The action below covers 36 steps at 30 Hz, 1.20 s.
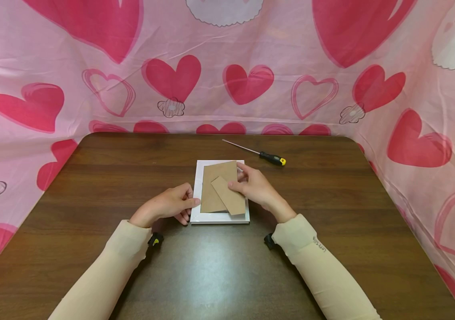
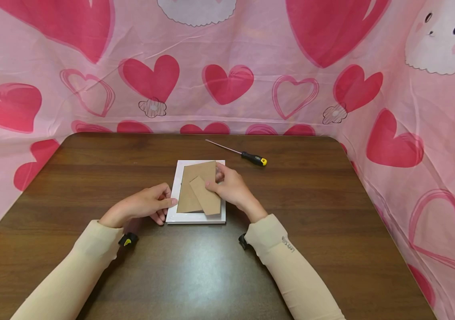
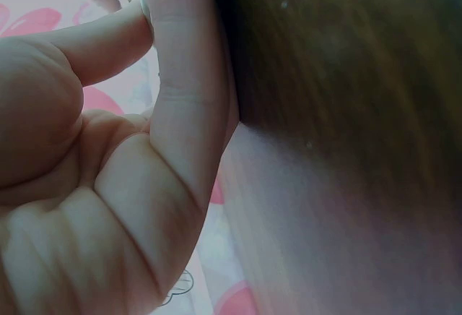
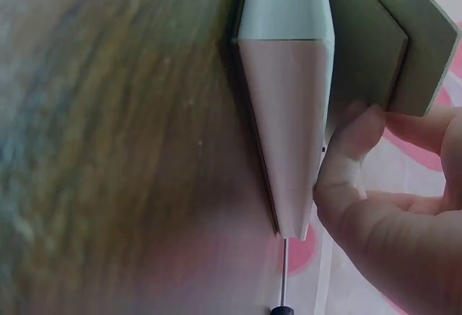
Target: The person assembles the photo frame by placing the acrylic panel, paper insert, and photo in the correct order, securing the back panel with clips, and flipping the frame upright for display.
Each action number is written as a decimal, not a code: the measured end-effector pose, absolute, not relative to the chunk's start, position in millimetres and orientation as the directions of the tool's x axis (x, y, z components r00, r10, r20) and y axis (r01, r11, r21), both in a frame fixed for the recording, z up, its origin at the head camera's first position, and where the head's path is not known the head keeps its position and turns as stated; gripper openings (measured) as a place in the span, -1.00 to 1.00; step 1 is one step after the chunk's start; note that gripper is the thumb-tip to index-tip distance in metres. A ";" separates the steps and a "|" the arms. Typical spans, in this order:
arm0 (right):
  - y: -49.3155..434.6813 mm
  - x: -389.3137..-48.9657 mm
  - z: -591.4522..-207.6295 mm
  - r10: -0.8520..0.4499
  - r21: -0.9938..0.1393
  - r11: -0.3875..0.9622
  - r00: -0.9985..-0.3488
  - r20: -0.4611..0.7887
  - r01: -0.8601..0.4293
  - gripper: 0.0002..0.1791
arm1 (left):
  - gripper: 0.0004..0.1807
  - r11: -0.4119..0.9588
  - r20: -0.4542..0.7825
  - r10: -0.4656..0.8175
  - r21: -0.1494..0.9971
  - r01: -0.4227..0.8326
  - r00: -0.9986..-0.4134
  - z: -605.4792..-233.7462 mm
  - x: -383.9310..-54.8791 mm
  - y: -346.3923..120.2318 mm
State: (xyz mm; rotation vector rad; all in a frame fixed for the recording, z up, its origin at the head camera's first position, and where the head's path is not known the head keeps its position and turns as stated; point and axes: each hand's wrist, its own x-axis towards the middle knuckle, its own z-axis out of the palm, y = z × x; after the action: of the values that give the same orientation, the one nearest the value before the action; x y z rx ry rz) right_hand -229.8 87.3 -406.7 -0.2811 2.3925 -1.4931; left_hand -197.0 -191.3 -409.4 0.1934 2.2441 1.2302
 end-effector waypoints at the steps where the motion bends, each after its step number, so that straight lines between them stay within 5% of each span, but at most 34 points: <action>1: 87.2 -229.8 -407.0 -0.322 -0.892 0.452 -0.935 -0.147 -0.015 -0.11 | -0.71 0.568 -0.410 0.381 0.811 -0.141 -0.829 -409.2 -196.9 -191.2; 22: 81.9 -225.2 -405.2 -0.342 -0.670 0.703 -0.940 -0.022 -0.240 -0.22 | -0.72 0.560 -0.420 0.375 0.813 -0.159 -0.827 -408.3 -196.5 -189.9; 36: 78.3 -219.5 -403.6 -0.314 -0.643 0.733 -0.949 -0.031 -0.222 -0.32 | -0.71 0.562 -0.418 0.373 0.812 -0.157 -0.829 -407.6 -196.1 -190.0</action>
State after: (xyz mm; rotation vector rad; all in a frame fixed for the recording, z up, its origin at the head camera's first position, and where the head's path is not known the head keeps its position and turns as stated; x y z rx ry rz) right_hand -219.5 78.3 -403.6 -0.4343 2.7949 -1.0110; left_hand -196.1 -190.0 -407.6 0.1725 2.2359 1.2396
